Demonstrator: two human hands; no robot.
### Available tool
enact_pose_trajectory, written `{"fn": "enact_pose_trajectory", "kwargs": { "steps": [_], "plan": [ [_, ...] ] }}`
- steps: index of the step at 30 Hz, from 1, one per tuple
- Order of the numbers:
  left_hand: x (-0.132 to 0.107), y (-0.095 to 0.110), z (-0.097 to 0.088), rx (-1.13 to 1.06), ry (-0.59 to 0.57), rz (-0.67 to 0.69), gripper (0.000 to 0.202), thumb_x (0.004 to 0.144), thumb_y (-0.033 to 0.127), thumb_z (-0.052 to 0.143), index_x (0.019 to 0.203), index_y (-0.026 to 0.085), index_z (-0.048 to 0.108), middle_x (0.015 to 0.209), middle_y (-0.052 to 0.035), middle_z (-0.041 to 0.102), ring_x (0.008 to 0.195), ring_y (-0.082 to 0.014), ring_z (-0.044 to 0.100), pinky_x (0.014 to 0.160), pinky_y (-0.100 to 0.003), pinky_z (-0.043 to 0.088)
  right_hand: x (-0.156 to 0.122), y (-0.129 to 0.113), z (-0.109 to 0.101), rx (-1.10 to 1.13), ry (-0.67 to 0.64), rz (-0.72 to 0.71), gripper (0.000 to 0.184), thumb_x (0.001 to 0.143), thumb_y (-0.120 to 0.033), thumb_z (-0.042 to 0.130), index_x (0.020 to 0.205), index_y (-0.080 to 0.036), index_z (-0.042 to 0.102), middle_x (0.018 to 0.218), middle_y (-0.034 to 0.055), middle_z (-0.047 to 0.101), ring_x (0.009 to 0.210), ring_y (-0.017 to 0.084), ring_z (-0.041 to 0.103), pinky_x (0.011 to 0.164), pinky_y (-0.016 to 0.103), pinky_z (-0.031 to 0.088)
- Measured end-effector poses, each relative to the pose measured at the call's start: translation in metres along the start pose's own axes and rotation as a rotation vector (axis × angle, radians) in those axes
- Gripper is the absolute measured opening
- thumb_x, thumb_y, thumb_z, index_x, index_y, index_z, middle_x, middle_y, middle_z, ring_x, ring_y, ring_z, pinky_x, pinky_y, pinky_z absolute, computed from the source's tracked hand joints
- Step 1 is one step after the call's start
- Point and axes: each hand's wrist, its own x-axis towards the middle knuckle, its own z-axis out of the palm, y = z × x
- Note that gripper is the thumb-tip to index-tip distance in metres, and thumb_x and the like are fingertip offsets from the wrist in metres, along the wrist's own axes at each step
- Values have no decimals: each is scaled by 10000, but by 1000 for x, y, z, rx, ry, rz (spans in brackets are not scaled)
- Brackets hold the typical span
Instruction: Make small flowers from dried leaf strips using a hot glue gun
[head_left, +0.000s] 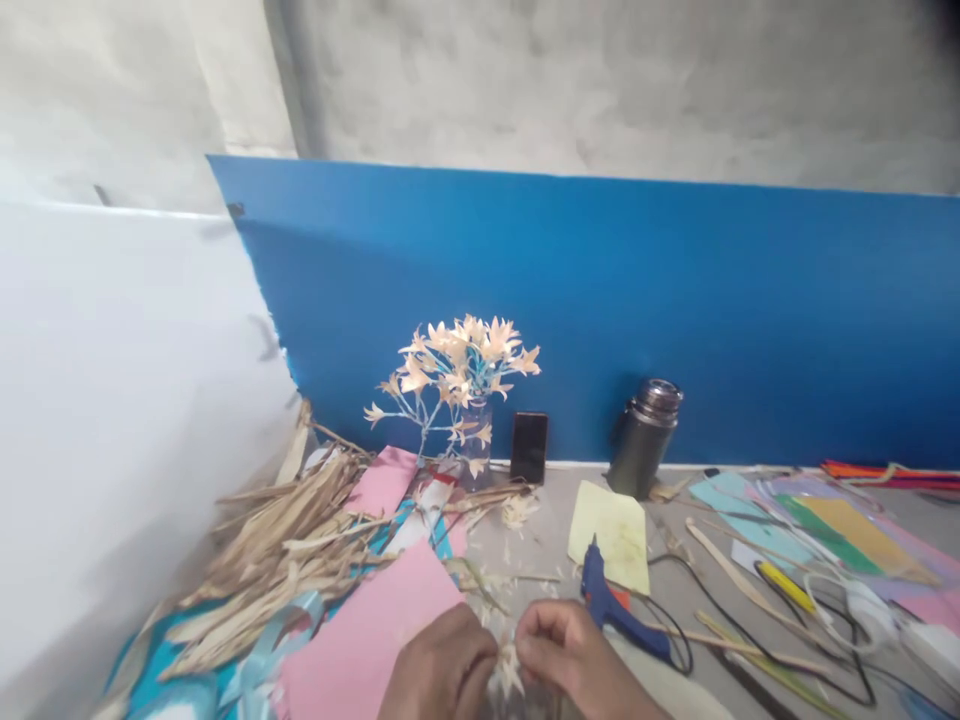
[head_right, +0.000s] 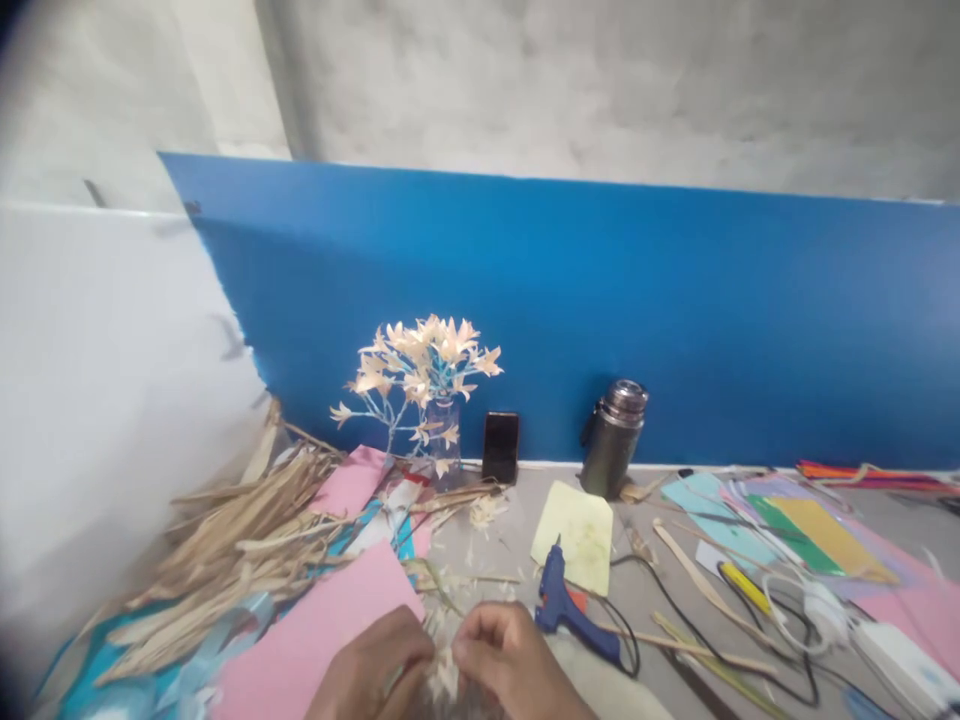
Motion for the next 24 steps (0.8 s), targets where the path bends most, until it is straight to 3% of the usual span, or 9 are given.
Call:
{"fn": "enact_pose_trajectory", "kwargs": {
  "steps": [4,8,12,18,24],
  "plan": [
    [-1,7,-3,-222,69,-236,216,847,266,601,645,212,657,702,-56,647,688,-192,608,646,-253,442,-5,-12,1,57,50,6,436,767,-558,731,681,-137,658,585,15,598,498,85,397,490,232,255],
    [3,4,-11,-596,74,-524,286,810,351,657,595,188,564,599,-13,544,569,-158,528,554,-251,429,-3,-11,-2,71,91,22,380,784,-507,741,733,-136,675,634,21,639,510,83,440,507,222,314],
    [6,-3,-8,-863,94,-573,321,776,432,719,643,177,578,598,7,518,544,-124,465,535,-239,436,-3,-2,-2,80,52,53,364,771,-492,750,759,-139,663,663,27,653,567,120,558,533,230,400],
    [3,-11,8,-809,71,-582,251,757,367,751,670,163,634,609,-5,550,562,-124,497,513,-223,422,-4,0,0,-87,28,69,248,826,-382,691,792,-137,682,652,20,660,538,99,520,506,202,365],
    [-5,-24,12,-989,30,-708,290,702,406,793,696,174,619,556,14,512,521,-121,467,484,-220,378,1,-5,-1,-257,55,60,136,807,-271,666,757,-151,707,630,7,657,546,107,525,514,203,366]
  ]
}}
